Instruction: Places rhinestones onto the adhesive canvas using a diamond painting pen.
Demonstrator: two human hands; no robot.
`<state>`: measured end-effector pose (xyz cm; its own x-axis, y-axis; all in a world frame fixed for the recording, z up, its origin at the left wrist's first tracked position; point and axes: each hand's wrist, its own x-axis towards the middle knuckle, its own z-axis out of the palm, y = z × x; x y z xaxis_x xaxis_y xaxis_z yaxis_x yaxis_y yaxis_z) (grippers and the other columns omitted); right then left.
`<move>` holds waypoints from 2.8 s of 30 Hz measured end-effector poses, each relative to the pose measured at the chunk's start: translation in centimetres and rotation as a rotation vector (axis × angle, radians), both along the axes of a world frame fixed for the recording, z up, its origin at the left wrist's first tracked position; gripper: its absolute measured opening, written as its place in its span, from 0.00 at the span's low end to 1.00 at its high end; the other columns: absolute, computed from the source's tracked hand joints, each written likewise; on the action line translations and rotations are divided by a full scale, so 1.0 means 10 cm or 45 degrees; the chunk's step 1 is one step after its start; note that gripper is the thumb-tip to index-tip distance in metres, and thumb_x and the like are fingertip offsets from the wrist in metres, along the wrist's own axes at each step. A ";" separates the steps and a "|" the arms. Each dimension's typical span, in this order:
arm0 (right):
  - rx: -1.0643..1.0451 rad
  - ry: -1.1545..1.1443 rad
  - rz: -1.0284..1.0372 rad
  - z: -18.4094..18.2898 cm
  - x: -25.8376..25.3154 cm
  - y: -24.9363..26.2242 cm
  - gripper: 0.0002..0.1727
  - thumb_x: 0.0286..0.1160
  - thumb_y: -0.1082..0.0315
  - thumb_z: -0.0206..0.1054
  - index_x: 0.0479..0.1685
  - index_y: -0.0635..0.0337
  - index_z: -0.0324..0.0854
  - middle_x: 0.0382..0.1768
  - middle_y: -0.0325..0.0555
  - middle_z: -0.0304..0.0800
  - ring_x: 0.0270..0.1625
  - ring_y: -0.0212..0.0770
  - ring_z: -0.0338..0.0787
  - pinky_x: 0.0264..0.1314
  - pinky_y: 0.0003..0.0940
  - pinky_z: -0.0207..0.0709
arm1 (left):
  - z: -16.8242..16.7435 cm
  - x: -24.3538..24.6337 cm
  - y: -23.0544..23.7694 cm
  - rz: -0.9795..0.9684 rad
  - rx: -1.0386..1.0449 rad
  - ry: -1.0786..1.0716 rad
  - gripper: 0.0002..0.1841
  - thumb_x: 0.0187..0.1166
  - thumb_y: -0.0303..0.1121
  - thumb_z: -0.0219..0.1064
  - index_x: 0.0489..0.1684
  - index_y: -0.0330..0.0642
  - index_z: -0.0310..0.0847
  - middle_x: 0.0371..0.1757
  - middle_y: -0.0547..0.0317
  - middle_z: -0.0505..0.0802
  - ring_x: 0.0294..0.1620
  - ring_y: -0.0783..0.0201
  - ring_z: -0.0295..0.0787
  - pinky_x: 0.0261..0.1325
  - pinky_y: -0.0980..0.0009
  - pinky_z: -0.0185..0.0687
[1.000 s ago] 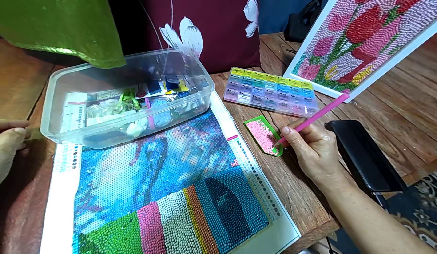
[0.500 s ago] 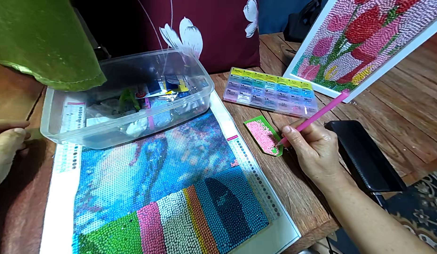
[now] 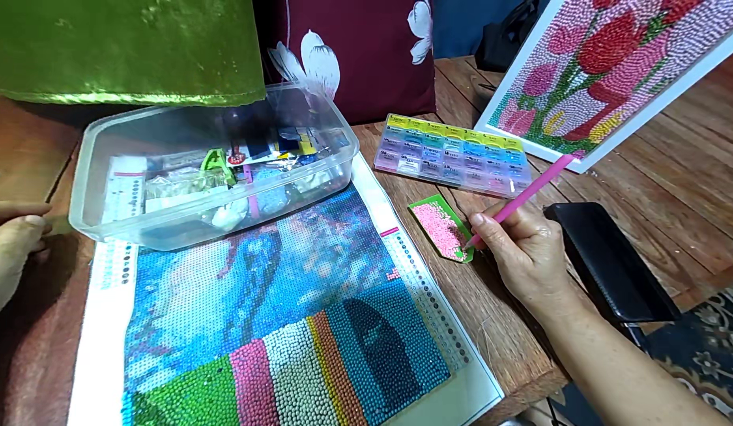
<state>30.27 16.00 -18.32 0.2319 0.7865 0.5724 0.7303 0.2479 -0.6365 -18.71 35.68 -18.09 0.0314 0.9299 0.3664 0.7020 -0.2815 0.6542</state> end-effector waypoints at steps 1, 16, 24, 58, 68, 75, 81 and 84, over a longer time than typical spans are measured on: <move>-0.006 0.011 0.004 0.00 0.01 0.00 0.13 0.85 0.63 0.60 0.31 0.58 0.81 0.22 0.26 0.79 0.26 0.10 0.78 0.31 0.06 0.72 | 0.00 0.03 0.00 0.025 -0.006 -0.019 0.19 0.89 0.30 0.51 0.55 0.16 0.77 0.35 0.46 0.83 0.29 0.72 0.72 0.37 0.75 0.71; -0.227 1.083 0.114 0.45 -0.26 0.06 0.24 0.93 0.64 0.44 0.24 0.46 0.79 0.17 0.28 0.79 0.14 0.19 0.68 0.16 0.11 0.61 | 0.33 0.26 -0.27 0.145 -0.014 0.192 0.15 0.86 0.33 0.60 0.53 0.30 0.86 0.43 0.33 0.90 0.39 0.44 0.87 0.49 0.38 0.77; -0.149 0.681 0.392 0.46 -0.74 0.29 0.14 0.87 0.67 0.56 0.30 0.43 0.81 0.23 0.22 0.85 0.20 0.17 0.78 0.23 0.10 0.72 | 0.39 0.34 -0.31 0.141 -0.012 0.202 0.13 0.86 0.30 0.59 0.52 0.28 0.87 0.43 0.31 0.91 0.40 0.40 0.87 0.50 0.36 0.76; -0.028 -0.067 0.399 0.06 -0.64 0.37 0.15 0.84 0.63 0.59 0.26 0.57 0.79 0.17 0.26 0.73 0.21 0.10 0.70 0.24 0.06 0.62 | 0.37 0.31 -0.29 0.149 -0.011 0.250 0.15 0.85 0.35 0.58 0.53 0.32 0.87 0.43 0.38 0.90 0.38 0.53 0.85 0.48 0.46 0.77; -0.008 -0.081 0.405 0.07 -0.65 0.36 0.15 0.83 0.65 0.59 0.25 0.58 0.79 0.18 0.27 0.72 0.21 0.10 0.68 0.24 0.05 0.60 | 0.31 0.23 -0.23 0.122 0.007 0.224 0.16 0.84 0.38 0.59 0.53 0.33 0.86 0.43 0.41 0.91 0.37 0.56 0.85 0.47 0.50 0.79; -0.013 -0.091 0.417 0.06 -0.64 0.36 0.16 0.83 0.64 0.59 0.26 0.59 0.81 0.18 0.28 0.74 0.21 0.11 0.70 0.25 0.06 0.62 | 0.30 0.20 -0.22 0.117 0.012 0.243 0.18 0.84 0.39 0.58 0.54 0.34 0.86 0.44 0.39 0.91 0.38 0.53 0.86 0.48 0.45 0.79; -0.016 -0.087 0.427 0.06 -0.64 0.36 0.16 0.84 0.64 0.59 0.25 0.58 0.80 0.17 0.27 0.73 0.21 0.11 0.70 0.24 0.06 0.62 | 0.29 0.18 -0.20 0.105 0.019 0.231 0.18 0.83 0.40 0.59 0.53 0.34 0.86 0.43 0.41 0.91 0.37 0.57 0.85 0.47 0.49 0.79; -0.013 -0.107 0.447 0.07 -0.64 0.36 0.16 0.84 0.64 0.59 0.25 0.59 0.81 0.18 0.27 0.73 0.21 0.11 0.69 0.24 0.06 0.61 | 0.28 0.17 -0.19 0.098 0.031 0.232 0.18 0.83 0.40 0.58 0.52 0.35 0.87 0.42 0.42 0.91 0.36 0.58 0.84 0.46 0.51 0.79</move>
<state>23.85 19.61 -17.65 -0.1008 0.8155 0.5699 0.6514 0.4870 -0.5818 -16.97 33.73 -15.33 0.0286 0.9230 0.3837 0.8282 -0.2368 0.5080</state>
